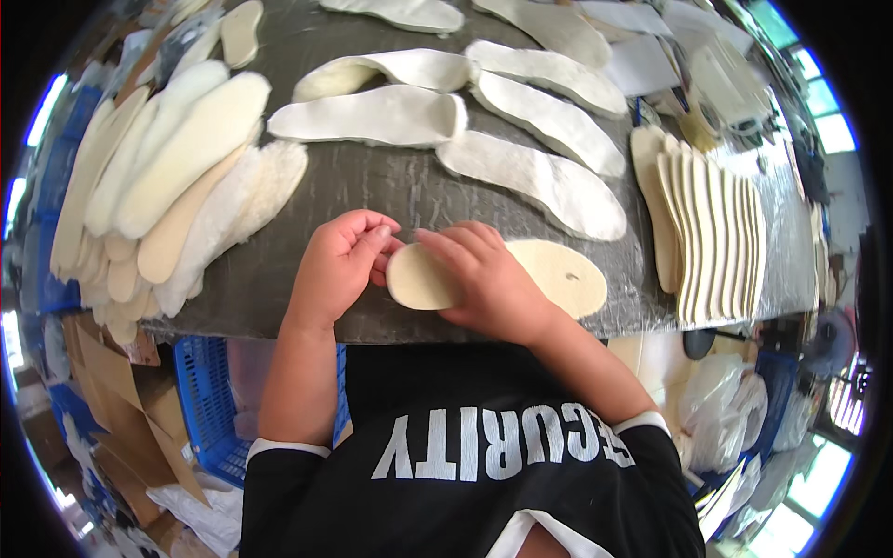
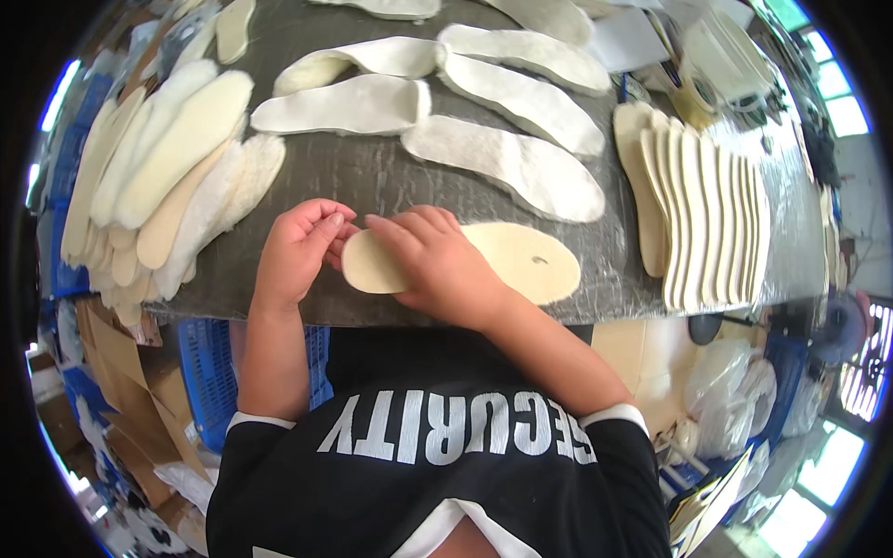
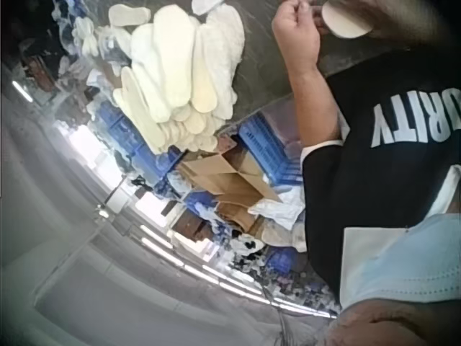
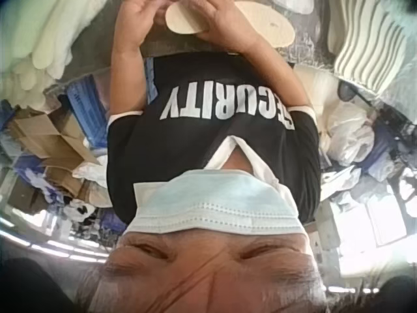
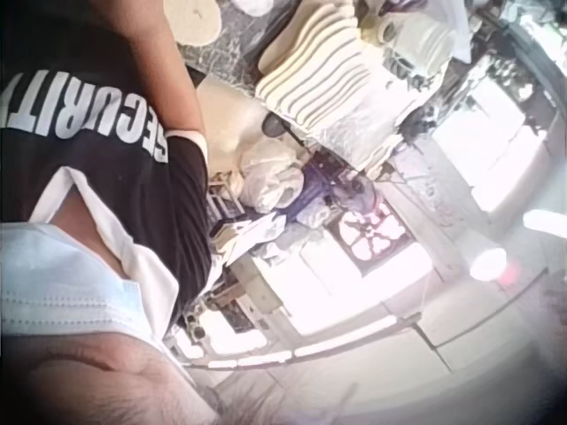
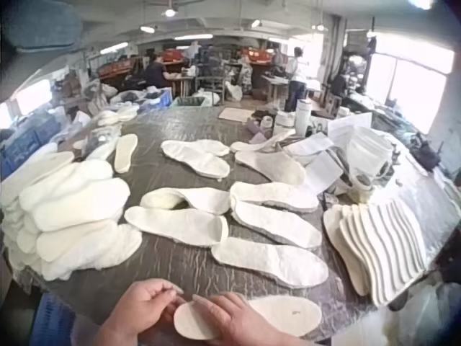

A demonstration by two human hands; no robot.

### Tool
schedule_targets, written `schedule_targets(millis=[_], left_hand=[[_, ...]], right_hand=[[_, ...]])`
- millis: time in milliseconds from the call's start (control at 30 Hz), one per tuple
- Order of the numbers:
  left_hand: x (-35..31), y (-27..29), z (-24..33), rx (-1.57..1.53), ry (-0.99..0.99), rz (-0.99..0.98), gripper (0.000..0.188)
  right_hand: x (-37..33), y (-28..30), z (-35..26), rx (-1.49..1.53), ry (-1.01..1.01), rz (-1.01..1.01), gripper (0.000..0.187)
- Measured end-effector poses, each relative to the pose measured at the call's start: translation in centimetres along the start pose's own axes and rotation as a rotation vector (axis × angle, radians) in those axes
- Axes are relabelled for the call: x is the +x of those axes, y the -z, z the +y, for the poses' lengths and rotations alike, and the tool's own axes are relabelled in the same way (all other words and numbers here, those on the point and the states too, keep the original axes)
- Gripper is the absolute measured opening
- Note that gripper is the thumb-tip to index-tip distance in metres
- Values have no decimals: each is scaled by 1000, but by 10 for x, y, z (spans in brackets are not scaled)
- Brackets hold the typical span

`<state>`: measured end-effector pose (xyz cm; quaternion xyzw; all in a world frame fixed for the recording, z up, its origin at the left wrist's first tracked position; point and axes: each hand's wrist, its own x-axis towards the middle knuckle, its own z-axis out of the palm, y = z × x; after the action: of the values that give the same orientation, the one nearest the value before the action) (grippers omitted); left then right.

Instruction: Glue and align different layers of shoe insoles together.

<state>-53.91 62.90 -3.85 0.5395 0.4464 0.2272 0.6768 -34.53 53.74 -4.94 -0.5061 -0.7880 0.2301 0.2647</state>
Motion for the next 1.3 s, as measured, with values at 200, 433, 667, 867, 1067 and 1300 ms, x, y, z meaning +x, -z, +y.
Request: schedule_targets(millis=[200,433,667,867,1067,1300], left_hand=[[-15,17,-26,158,195,41,19],[-8,4,-37,220,18,-35,17],[-1,5,-27,47,97,-96,16],[-2,1,-26,-179,123,-136,14],[-1,-2,-24,-177,106,-164,14],[-1,-4,-23,-238,61,-180,15]], right_hand=[[-7,6,-4,260,-175,124,93],[-2,8,-5,206,-163,65,92],[-2,12,-14,189,-208,116,79],[2,14,-16,80,-202,129,78],[3,12,-14,80,-237,121,77],[4,13,-13,90,-229,115,78]])
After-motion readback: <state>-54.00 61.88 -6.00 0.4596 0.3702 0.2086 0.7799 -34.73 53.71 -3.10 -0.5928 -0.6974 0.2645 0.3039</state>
